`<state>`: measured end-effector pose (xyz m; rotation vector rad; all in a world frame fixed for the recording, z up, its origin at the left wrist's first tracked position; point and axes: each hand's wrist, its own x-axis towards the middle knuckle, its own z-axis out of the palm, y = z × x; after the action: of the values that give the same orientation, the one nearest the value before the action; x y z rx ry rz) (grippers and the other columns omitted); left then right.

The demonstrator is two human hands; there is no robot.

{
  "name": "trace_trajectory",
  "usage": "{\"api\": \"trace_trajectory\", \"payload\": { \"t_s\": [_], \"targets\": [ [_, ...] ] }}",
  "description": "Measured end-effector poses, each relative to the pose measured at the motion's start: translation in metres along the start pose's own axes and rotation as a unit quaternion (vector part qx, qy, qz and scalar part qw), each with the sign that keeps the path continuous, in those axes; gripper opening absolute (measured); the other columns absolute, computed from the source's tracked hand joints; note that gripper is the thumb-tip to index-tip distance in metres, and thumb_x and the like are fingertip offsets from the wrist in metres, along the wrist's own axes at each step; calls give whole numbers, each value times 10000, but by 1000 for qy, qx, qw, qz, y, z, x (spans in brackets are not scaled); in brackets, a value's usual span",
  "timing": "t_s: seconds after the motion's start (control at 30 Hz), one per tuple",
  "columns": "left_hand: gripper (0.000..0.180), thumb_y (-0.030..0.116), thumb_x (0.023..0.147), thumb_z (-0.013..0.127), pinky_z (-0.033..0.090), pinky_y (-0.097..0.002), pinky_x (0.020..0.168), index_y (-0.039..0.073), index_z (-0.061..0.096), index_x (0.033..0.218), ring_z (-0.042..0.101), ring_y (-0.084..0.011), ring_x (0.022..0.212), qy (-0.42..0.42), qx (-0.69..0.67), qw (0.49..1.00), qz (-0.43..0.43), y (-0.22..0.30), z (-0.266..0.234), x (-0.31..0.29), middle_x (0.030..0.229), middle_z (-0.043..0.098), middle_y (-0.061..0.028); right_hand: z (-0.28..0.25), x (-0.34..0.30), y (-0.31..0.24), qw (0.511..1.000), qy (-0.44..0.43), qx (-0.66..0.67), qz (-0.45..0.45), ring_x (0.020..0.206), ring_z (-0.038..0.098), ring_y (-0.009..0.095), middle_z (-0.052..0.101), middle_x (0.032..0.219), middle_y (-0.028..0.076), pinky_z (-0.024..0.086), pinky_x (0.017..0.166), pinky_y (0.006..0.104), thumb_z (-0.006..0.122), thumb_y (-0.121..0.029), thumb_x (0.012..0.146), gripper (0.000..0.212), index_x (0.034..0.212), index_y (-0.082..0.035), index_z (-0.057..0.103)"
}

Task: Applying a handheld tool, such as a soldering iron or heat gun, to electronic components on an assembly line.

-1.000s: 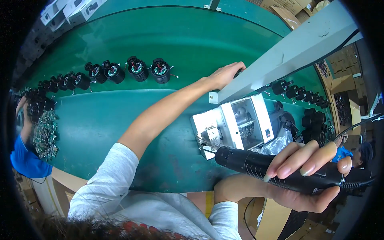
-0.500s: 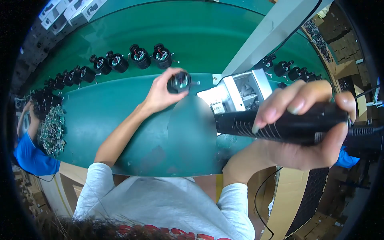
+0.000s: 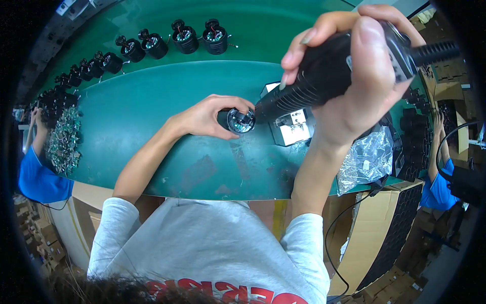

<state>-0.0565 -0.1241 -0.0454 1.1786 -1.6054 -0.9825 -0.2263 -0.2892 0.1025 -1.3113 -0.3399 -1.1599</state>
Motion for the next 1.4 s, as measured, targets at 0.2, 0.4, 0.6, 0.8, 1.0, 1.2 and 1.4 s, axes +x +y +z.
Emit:
{"api": "trace_trajectory", "payload": {
  "t_s": [0.2,0.4,0.6,0.8,1.0,1.2,1.4],
  "targets": [
    [548,3,664,821,540,-336,940,21,661,1187,679,-224,989,6,-5,1000,-14,1,1,-1,1219,716,-66,4,-1,9,1000,18,-19,7,609,645,270,593,877,178,498,424,299,363,-260,1033,301,1218,-63,495],
    [545,3,667,823,536,-330,920,21,661,1187,675,-219,971,5,-10,1000,-19,0,1,-2,1207,718,-60,6,-2,12,999,21,-24,13,614,647,268,596,877,176,502,435,298,378,-259,1037,291,1219,-66,496],
    [537,6,671,823,530,-326,894,25,661,1183,669,-213,957,7,-3,1000,-18,0,0,-3,1200,719,-53,8,-2,16,1000,-16,12,20,600,638,259,596,868,173,498,428,298,385,-263,1037,290,1220,-69,497],
    [521,36,680,836,524,-318,873,32,656,1169,656,-208,938,17,-3,1000,5,-1,1,-3,1181,717,-50,17,-5,11,988,-120,94,1,586,631,270,593,855,178,489,410,297,387,-265,1029,296,1224,-71,497],
    [470,96,686,860,515,-323,814,63,613,1084,628,-216,901,111,104,988,4,4,15,-7,1120,661,-33,-10,-2,-32,995,-64,-71,-1,593,633,281,589,859,192,481,397,293,374,-269,1024,323,1251,-80,504],
    [433,154,698,867,491,-336,748,103,537,975,574,-214,860,215,258,942,-26,2,27,-7,1010,550,-25,-7,3,-23,991,9,-131,38,606,642,280,594,873,203,492,401,300,362,-279,1024,356,1280,-80,510],
    [446,189,681,882,462,-330,659,88,543,953,529,-210,765,254,300,919,-18,2,36,-4,935,516,-38,6,3,-11,999,-45,4,5,617,655,287,604,871,201,515,424,314,363,-287,1024,371,1288,-72,511]
  ]
}}
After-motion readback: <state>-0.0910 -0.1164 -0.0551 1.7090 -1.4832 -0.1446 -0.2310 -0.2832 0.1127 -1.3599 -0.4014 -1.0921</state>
